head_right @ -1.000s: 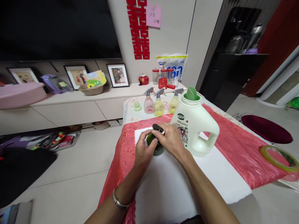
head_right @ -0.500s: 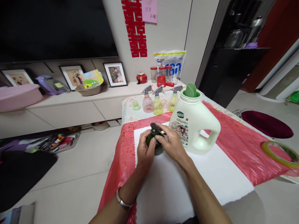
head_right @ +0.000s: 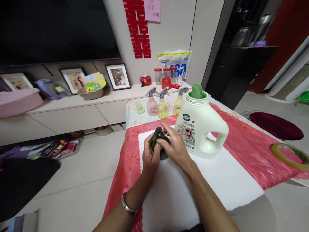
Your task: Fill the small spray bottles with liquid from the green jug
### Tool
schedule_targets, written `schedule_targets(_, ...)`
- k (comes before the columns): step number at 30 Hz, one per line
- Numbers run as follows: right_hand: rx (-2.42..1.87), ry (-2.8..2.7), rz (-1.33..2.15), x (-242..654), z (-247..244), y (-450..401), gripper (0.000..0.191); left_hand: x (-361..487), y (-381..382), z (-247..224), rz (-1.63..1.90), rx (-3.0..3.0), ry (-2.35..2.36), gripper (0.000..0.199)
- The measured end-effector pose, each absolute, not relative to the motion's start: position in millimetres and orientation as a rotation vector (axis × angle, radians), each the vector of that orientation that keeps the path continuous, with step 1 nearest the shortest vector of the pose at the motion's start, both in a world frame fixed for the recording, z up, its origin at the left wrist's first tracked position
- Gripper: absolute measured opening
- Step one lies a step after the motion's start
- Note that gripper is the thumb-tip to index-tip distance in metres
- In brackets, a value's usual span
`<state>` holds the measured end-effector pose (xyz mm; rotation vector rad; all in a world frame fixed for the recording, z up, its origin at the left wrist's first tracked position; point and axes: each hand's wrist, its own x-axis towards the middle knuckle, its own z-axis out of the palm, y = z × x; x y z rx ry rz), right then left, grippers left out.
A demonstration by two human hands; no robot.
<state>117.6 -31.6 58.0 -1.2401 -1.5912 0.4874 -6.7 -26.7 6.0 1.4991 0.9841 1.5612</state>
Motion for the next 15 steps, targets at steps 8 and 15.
schedule_targets(8, -1.162, -1.611, 0.532, 118.1, 54.8, -34.3, 0.065, -5.5, -26.5, 2.1, 1.597, 1.537, 0.979, 0.044)
schedule_targets(15, -1.238, -1.569, 0.451, 115.5, 57.1, -32.2, 0.08, -5.1, -26.0, 0.4, 1.606, 1.577, 0.996, 0.046)
